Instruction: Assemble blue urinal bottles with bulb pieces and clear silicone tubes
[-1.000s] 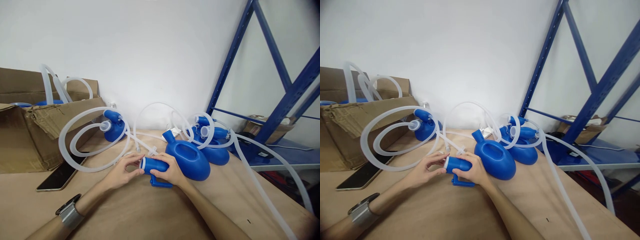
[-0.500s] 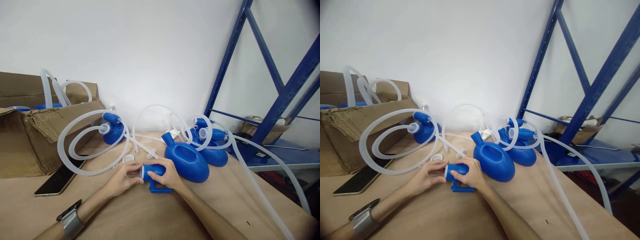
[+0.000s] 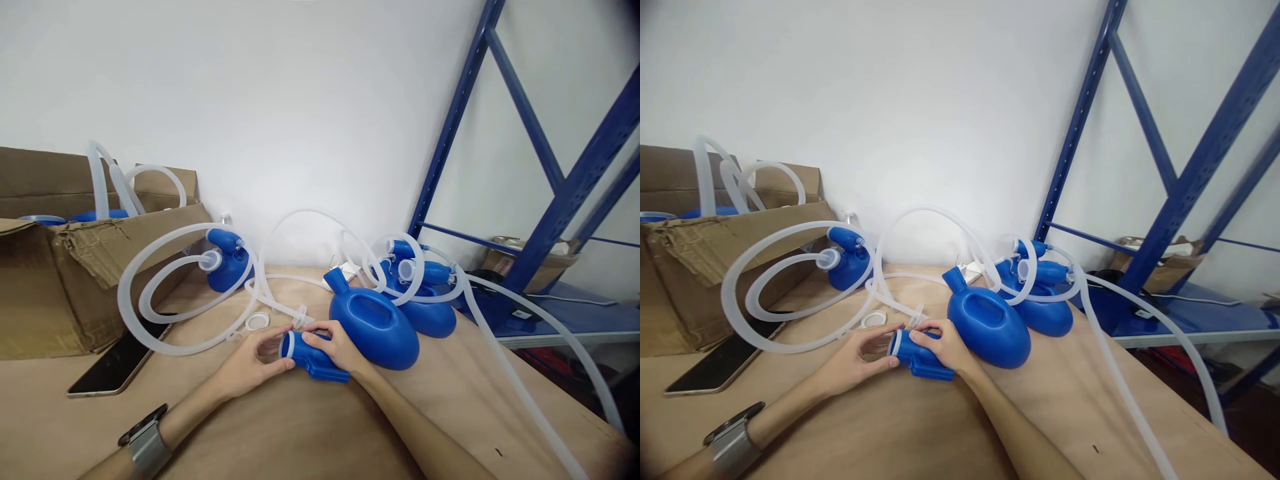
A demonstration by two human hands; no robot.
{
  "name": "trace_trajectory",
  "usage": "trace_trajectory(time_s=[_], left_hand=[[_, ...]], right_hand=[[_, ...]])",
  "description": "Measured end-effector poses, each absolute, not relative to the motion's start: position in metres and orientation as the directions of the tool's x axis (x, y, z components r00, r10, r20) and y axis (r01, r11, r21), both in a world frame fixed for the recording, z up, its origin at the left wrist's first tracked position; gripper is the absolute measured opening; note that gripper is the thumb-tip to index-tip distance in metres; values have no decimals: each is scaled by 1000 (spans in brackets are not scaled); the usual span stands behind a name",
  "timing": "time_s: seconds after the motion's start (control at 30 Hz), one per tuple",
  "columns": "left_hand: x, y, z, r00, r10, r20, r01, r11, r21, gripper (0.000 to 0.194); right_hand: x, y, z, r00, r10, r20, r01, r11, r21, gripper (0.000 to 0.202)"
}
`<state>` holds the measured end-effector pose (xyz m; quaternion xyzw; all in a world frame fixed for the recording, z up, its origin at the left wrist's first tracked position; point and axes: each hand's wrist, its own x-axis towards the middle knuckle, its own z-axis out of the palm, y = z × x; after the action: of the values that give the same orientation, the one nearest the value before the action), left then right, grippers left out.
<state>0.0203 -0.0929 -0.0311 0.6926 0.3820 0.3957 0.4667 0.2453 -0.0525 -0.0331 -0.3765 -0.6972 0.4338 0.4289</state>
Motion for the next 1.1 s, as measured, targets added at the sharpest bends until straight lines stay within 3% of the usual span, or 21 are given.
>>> trace_trajectory(time_s=[0.13,0.23,0.3,0.37,0.47,0.6,0.7,0.77,0.97,1.1], left_hand=[[10,-86,-33,375,910,176,277,-291,916,64],[-3,-77,-38,379,902,206,414,-364,834,60],[-11,-73,-39,376,891,253,503,-426,752,58],[-16,-71,-37,373,872,316,574,-485,660,52],[-20,-69,-30,379,830,409,624,-555,550,37],[-23,-60,-34,289,805,517,731,-535,424,39],[-29,-50,-48,257,759,599,776,-531,340,31],[-32,-44,-57,268,757,597,803,-517,296,37],[-33,-41,-60,264,880,394,873,-392,291,36],[-33,-43,-52,216,914,344,883,-333,330,29]], right_hand=[[242,-51,-33,-331,908,255,150,318,-936,46],[246,-49,-28,-241,897,370,185,416,-890,38],[253,-49,-22,-188,818,544,340,574,-745,30],[261,-49,-17,-222,662,716,528,699,-482,25],[273,-51,-10,-275,434,858,682,717,-145,23],[285,-51,-4,-248,293,923,730,683,-20,17],[294,-49,-2,-275,304,912,775,632,23,25],[298,-46,-1,-272,370,888,831,556,23,28],[298,-35,-2,-168,560,811,952,304,-13,30],[300,-31,-9,-215,601,770,960,276,53,39]])
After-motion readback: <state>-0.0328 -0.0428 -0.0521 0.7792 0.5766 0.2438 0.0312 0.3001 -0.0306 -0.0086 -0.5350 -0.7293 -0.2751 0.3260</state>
